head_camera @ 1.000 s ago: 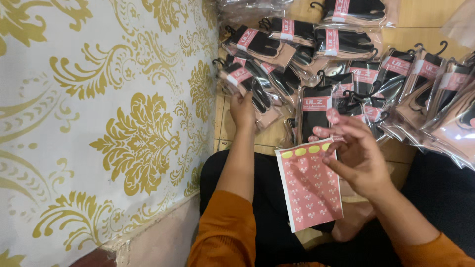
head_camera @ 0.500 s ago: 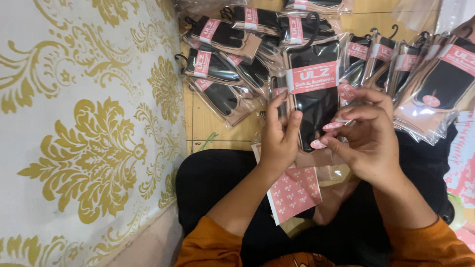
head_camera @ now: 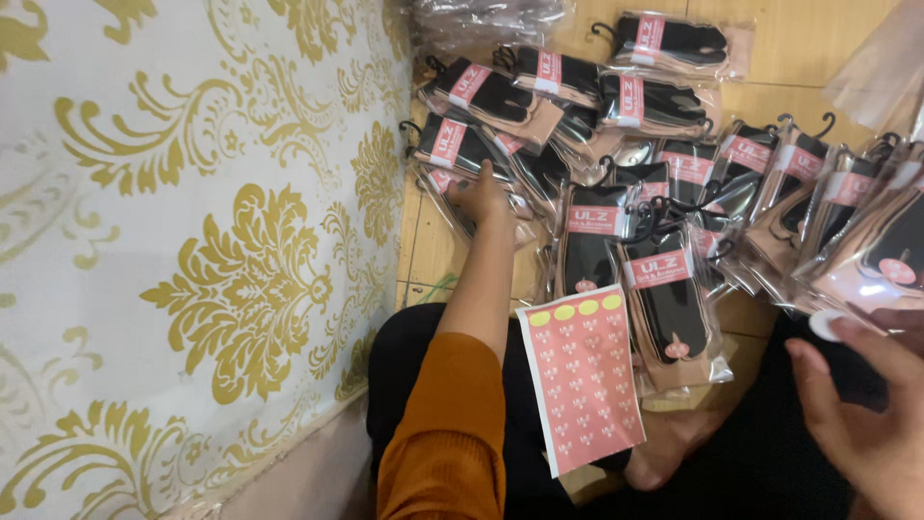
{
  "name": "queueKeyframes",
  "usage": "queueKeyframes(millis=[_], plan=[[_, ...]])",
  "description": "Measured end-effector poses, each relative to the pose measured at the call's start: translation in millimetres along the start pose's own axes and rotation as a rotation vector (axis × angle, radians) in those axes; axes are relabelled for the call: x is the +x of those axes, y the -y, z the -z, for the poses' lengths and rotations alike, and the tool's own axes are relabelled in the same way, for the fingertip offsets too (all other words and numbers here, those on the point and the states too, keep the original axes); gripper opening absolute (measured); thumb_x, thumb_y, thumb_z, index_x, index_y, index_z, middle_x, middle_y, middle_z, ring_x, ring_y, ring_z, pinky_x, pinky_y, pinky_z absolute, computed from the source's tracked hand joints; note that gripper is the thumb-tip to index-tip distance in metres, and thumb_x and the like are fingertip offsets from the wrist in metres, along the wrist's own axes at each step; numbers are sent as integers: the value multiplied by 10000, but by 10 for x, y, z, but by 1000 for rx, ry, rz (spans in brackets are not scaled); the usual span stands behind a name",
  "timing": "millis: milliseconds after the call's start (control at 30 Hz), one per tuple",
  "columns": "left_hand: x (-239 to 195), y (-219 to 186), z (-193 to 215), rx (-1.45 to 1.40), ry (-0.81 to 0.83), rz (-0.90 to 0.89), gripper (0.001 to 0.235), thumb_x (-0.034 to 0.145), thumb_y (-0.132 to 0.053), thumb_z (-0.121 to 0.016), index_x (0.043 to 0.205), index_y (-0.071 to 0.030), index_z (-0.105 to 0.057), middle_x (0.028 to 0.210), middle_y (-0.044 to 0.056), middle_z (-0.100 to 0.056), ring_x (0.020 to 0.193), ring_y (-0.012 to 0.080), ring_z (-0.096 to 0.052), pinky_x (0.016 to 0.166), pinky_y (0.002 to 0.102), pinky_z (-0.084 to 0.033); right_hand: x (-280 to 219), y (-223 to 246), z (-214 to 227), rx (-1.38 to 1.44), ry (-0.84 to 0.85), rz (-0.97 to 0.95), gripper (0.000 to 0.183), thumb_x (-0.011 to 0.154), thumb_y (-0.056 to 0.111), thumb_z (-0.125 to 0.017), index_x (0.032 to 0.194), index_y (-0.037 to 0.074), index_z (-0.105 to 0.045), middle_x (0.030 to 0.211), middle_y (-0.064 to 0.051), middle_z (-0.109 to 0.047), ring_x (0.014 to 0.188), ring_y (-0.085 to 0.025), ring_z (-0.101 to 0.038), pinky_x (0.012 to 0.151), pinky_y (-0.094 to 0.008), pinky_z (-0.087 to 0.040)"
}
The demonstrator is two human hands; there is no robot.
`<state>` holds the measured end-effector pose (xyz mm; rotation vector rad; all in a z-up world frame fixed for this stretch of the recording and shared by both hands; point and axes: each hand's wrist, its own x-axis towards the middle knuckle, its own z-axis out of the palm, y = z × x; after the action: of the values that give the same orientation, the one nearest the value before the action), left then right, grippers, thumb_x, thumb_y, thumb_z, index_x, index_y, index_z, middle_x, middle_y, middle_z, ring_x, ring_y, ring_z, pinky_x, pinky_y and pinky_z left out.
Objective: The person sits on the floor and applies round stickers to clear plastic packages containing socks. They peel stickers from a sheet and press them onto the packaging, then place the labeled packages into a pile.
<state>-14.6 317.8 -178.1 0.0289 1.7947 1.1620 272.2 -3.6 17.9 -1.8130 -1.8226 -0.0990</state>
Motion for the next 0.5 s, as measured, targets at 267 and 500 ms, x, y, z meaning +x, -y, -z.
queueKeyframes(millis=[267,500], plan=[[277,3,402,506,-275,-278,623,846,-490,-468,1301,-100,-641,1538,165,-450,1371,418,-391,1075,604,-332,151,248,104,314,124,20,408,939,-58,-751,1311,-95,-587,1448,-429,-541,1366,-447,-569,1265,-462,-426],[549,-56,326,254,144,-275,980,702,-325,-781,1565,-101,-375,1641,155,-310,1490,326,-373,1145,458,-390,290,478,134,225,36,155,336,935,-49,-804,1242,-19,-671,1570,-369,-413,1367,-456,-615,1154,-492,-541]])
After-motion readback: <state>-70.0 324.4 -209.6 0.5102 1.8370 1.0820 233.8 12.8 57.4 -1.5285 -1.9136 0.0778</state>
